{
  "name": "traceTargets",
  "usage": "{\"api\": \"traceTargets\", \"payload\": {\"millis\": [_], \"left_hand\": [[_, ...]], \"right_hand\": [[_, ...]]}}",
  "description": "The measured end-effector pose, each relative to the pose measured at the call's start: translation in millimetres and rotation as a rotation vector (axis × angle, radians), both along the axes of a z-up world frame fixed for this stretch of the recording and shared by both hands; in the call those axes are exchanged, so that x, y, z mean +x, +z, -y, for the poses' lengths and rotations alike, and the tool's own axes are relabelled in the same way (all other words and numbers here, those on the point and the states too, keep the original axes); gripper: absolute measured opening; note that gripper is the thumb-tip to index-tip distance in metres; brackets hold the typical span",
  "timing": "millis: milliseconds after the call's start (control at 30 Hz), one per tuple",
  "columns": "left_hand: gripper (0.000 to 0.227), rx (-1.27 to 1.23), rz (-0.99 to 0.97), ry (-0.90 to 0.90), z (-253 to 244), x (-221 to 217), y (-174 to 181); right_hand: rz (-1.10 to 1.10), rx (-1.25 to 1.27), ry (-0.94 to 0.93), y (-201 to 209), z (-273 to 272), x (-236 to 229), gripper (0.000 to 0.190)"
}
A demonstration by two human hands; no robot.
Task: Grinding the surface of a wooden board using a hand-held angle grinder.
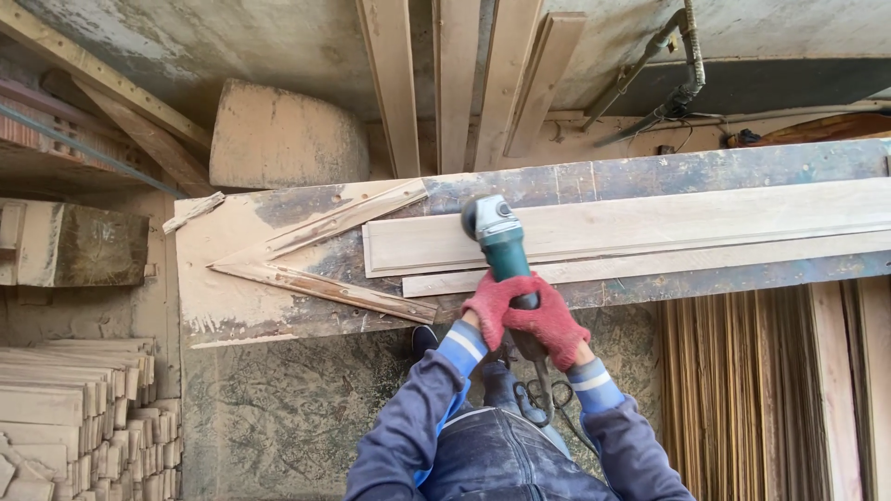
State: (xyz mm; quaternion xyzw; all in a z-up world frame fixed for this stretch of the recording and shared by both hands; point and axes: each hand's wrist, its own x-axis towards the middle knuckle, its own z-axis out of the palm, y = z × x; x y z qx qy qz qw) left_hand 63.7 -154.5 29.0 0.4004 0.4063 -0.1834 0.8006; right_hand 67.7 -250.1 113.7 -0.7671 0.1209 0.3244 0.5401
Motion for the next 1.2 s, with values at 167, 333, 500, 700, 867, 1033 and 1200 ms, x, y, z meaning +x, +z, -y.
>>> {"api": "traceTargets", "payload": {"millis": [167,333,500,700,867,1033,1200], "left_hand": [[0.074,0.049,-0.066,0.006,11.6,7.5,20.1],[0.070,0.062,-0.186,0.151,0.8,-1.4,41.5],[0.081,0.046,-0.211,0.251,-10.9,-7.2,22.4],[0.073,0.032,-0.162,0.124,44.0,20.9,6.6],[0.069,0.006,-0.101,0.031,107.8,53.0,13.9],[0.065,-0.046,-0.035,-0.031,160.2,69.8,-9.5],[0.065,-0.002,-0.045,-0.077,170.0,74.7,-1.3]], "right_hand": [[0.019,-0.003,-0.016,-5.3,14.9,5.0,0.066],[-0.036,0.076,-0.001,4.3,-1.2,6.2,0.060],[-0.024,0.111,0.168,17.5,1.5,22.0,0.072],[-0.033,0.075,0.066,17.2,43.2,36.1,0.063],[0.013,0.088,-0.083,-0.6,105.3,45.9,0.058],[0.059,0.066,-0.159,-21.5,155.6,53.9,0.057],[0.063,0.039,-0.181,-22.7,172.1,57.6,0.050]]}}
